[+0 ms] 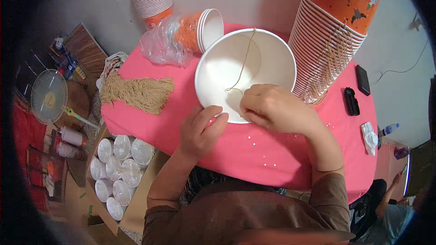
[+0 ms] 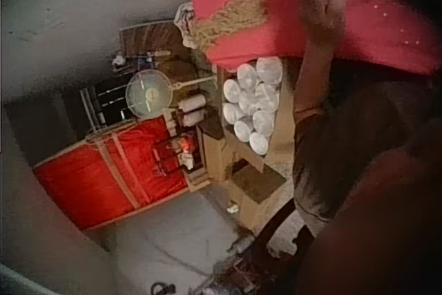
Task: Attaching rubber bands to large paper buckets for final packaging.
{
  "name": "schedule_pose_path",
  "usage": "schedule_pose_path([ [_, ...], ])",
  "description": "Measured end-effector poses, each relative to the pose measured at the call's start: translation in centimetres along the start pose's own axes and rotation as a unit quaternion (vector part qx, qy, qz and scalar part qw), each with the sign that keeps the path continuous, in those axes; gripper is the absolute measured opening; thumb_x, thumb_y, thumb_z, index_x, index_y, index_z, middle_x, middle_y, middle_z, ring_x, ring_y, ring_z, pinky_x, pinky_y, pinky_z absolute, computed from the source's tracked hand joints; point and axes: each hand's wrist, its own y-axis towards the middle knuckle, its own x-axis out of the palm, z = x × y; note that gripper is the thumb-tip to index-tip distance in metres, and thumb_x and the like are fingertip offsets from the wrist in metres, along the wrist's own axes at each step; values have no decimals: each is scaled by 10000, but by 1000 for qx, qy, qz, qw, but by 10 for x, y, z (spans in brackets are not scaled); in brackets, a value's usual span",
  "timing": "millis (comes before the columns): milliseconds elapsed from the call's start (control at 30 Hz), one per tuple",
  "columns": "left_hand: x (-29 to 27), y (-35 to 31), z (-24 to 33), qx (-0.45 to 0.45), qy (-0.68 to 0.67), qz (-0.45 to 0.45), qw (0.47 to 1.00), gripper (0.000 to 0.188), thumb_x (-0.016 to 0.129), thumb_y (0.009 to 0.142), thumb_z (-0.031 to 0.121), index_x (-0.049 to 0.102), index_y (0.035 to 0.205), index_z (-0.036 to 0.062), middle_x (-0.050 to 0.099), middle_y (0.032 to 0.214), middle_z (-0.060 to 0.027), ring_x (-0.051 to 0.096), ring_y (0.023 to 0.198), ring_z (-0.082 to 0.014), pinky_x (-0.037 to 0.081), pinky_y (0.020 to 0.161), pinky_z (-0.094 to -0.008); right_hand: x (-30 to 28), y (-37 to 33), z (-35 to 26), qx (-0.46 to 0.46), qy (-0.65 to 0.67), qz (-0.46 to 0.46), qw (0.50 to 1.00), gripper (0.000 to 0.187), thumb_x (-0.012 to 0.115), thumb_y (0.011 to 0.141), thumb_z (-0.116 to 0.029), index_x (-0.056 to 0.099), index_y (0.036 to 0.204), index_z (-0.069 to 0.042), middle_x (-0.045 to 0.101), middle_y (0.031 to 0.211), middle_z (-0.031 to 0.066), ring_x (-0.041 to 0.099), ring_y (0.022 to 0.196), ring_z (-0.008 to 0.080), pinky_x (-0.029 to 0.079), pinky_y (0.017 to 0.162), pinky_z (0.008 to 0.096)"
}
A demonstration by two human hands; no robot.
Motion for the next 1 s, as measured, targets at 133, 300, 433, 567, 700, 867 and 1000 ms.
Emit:
schedule_pose_path([
  [133,1,-2,-3,14,8,-1,1000,350,744,660,-16,627,980,68,610,992,-99,612,745,-276,529,572,-346,1,0,1,2,4,2,1000,96,648,765,-68,582,810,-16,592,767,144,599,763,345,475,675,439],
  [300,0,-2,-3,21,8,-9,1000,364,730,687,12,613,1027,74,610,1003,-105,614,744,-274,523,572,-341,0,3,-1,-2,-1,0,1000,101,655,780,-82,586,807,-14,593,762,142,599,769,339,476,685,443],
  [433,1,0,-2,20,5,-8,1000,353,721,699,24,613,1031,74,609,1003,-108,615,755,-274,522,577,-346,2,2,2,0,-1,-17,1000,96,654,791,-88,600,824,-15,600,776,143,602,781,338,478,693,442],
  [567,0,4,1,-14,8,-24,1000,297,736,698,14,631,972,58,614,1022,-98,622,771,-269,529,598,-353,2,1,5,0,28,-26,999,98,655,800,-85,620,861,-17,613,809,146,603,802,339,479,713,439],
  [700,-3,13,2,-111,-42,-57,991,241,750,713,-2,648,927,42,620,1060,-94,632,811,-254,541,671,-344,-6,-1,7,-6,117,-65,991,142,666,805,-84,628,918,-8,621,855,149,603,843,334,477,759,415],
  [867,4,13,-1,-167,-129,-34,977,289,763,705,-19,647,963,42,610,1119,-107,632,865,-239,542,727,-339,-11,0,12,25,193,-115,974,168,667,813,-82,629,952,4,634,886,145,618,875,308,477,787,380],
  [1000,10,15,3,-117,-40,20,992,311,784,696,-10,641,968,34,595,1130,-112,632,860,-224,540,716,-332,-3,0,14,44,160,-62,984,169,655,810,-91,634,942,12,644,864,171,632,788,323,491,716,398],
])
